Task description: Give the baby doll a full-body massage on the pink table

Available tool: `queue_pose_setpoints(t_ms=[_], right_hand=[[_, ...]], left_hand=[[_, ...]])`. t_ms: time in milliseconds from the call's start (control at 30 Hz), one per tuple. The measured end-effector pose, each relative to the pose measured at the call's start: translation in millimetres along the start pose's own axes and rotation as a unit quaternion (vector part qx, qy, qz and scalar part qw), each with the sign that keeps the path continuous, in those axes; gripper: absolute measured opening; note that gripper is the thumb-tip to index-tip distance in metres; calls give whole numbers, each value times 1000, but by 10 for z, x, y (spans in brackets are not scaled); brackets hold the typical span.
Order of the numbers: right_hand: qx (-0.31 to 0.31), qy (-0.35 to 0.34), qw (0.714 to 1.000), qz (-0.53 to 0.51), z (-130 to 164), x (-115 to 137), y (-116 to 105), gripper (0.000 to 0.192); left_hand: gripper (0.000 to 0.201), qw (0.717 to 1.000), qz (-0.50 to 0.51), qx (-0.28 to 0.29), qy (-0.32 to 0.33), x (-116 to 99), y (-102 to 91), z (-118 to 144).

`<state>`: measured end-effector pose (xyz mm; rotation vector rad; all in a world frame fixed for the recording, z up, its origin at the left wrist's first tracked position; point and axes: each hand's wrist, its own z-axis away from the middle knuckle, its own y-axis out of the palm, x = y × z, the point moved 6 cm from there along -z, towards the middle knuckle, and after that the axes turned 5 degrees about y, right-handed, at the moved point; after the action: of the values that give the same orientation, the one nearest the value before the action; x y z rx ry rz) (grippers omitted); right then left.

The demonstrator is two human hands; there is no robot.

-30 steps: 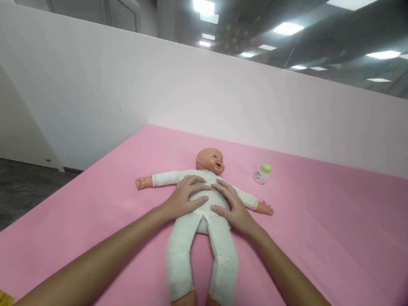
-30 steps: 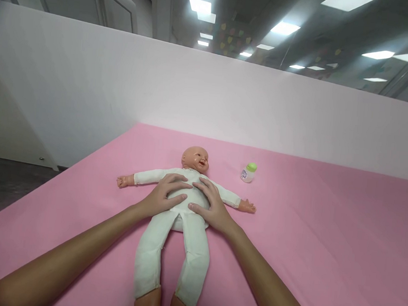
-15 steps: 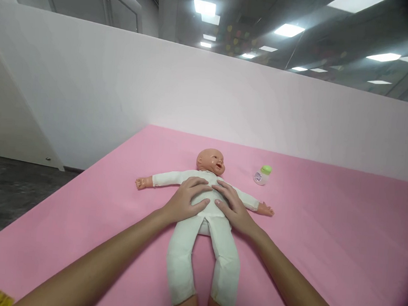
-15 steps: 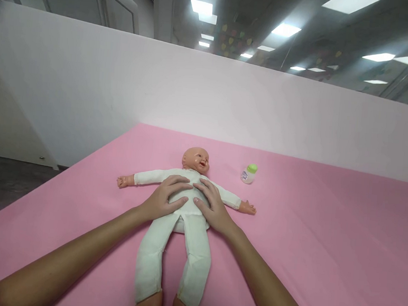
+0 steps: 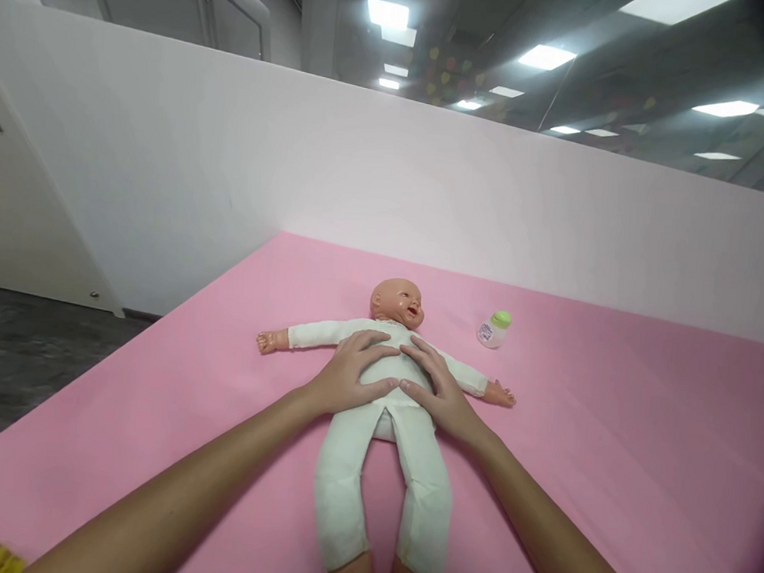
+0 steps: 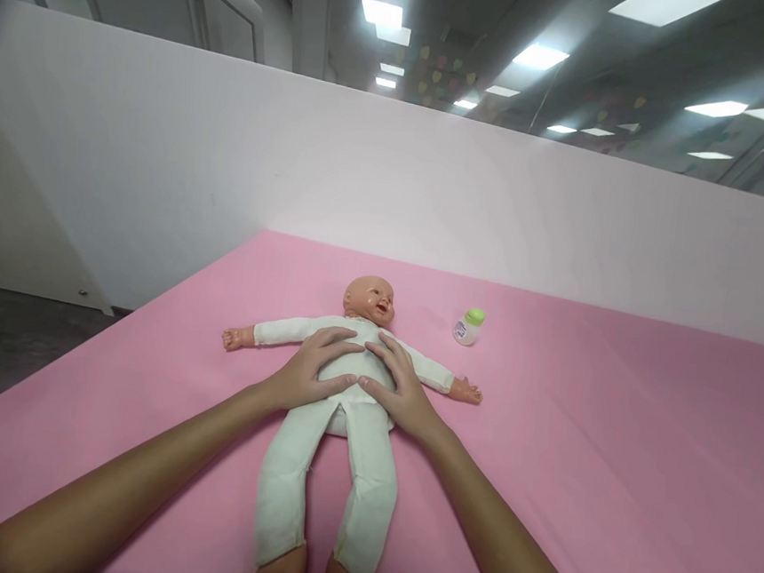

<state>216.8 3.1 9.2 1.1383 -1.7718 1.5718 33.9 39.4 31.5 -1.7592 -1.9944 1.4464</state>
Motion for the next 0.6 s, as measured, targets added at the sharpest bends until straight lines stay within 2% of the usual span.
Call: queue_pose_setpoints(t_ms=[300,600], right_hand=[[-15,-20,1000,-7,-28,-10,-8,44],[-20,-26,999,5,-28,-7,-7,43]], left_hand=[[37,1000,3,-14,7,4,-11,-3],[32,1000,-13,-28,-6,-13,-20,-2]])
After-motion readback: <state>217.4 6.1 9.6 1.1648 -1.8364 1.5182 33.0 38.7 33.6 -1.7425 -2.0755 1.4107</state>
